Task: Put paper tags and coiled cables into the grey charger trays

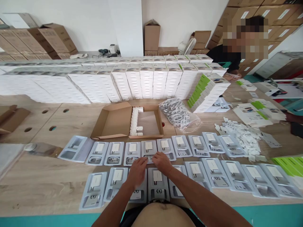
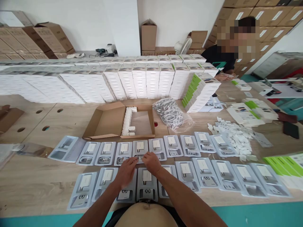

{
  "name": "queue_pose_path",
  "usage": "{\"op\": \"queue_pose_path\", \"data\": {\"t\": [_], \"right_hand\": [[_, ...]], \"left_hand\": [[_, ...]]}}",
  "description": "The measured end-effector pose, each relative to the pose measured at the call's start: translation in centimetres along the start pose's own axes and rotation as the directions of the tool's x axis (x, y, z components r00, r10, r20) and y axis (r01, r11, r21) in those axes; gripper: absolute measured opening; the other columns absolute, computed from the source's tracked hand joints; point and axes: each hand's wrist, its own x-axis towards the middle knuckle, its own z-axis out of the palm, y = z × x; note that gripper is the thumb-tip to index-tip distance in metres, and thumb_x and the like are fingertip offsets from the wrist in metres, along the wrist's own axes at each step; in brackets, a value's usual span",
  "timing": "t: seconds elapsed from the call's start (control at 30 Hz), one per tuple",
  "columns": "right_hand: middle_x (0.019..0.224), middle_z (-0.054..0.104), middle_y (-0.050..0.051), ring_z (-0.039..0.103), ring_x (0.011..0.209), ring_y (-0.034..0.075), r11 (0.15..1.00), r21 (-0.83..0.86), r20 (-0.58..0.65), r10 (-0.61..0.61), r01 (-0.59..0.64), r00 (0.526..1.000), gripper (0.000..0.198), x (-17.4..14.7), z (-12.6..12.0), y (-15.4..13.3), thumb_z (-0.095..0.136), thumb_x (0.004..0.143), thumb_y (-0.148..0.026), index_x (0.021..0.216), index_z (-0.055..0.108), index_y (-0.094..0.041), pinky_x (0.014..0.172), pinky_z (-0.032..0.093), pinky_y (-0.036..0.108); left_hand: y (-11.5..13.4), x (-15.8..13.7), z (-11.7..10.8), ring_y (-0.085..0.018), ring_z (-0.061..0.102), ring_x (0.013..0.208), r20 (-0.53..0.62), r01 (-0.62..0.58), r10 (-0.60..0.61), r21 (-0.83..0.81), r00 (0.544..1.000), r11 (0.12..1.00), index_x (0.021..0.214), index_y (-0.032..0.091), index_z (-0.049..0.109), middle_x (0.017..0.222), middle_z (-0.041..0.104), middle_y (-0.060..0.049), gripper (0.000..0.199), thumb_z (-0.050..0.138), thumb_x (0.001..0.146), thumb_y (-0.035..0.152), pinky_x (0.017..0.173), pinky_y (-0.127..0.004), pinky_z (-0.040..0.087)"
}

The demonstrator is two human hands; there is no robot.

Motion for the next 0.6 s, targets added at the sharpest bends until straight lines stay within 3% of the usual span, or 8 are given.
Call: {"op": "queue_pose_path", "data": {"t": [0.2,0.33,0.43,0.53,0.6], "right_hand": [[0.09,0.066,0.013,0.054,0.094,0.025,0.998,-0.041,0.036,-0.038,0.039,0.999,0.02,-0.1,0.9,-0.7,0.049,0.086,-0.006,0.087,0.068,-0.012,0.087,0.039,0.04],[0.085,0.067,0.014,0.056,0.093,0.027,0.999,-0.047,0.041,-0.025,0.027,0.999,0.017,0.3,0.8,-1.9,0.052,0.082,-0.007,0.086,0.068,-0.011,0.097,0.034,0.045],[0.09,0.069,0.01,0.058,0.093,0.024,1.0,0.003,0.025,-0.005,0.004,1.0,0.015,0.3,-1.1,-1.9,0.056,0.08,-0.012,0.089,0.068,-0.015,0.097,0.036,0.042],[0.11,0.068,0.006,0.058,0.103,0.021,0.971,0.205,-0.103,0.143,-0.119,0.984,0.024,-0.8,-4.1,1.0,0.057,0.081,-0.017,0.103,0.066,-0.022,0.096,0.041,0.036],[0.112,0.067,0.005,0.058,0.106,0.02,0.913,0.318,-0.205,0.329,-0.255,0.922,0.028,-2.2,-6.4,5.0,0.053,0.082,-0.015,0.106,0.066,-0.023,0.096,0.043,0.034]], "left_hand": [[1.0,-0.2,1.8,-0.027,0.034,0.136,0.076,0.029,-0.042,0.165,0.996,0.986,0.138,0.017,0.044,0.144,0.046,-0.011,0.049,0.042,0.09,0.021,0.114,-0.05,0.022],[1.9,1.2,1.2,-0.027,0.044,0.128,0.079,0.039,-0.056,0.199,0.995,0.979,0.125,0.016,0.057,0.127,0.06,-0.012,0.038,0.044,0.089,0.022,0.116,-0.05,0.015],[2.2,2.0,0.6,-0.026,0.052,0.117,0.089,0.031,-0.051,0.214,0.995,0.976,0.11,0.018,0.066,0.111,0.067,-0.011,0.032,0.045,0.086,0.016,0.115,-0.05,0.015],[1.5,2.5,0.7,-0.026,0.055,0.115,0.067,0.051,-0.065,0.198,0.996,0.979,0.109,0.021,0.068,0.11,0.069,-0.009,0.037,0.042,0.085,0.012,0.116,-0.052,0.013],[0.7,2.6,0.8,-0.027,0.054,0.118,0.056,0.047,-0.056,0.15,0.997,0.988,0.116,0.025,0.067,0.118,0.068,-0.007,0.042,0.041,0.085,0.013,0.115,-0.055,0.013]]}}
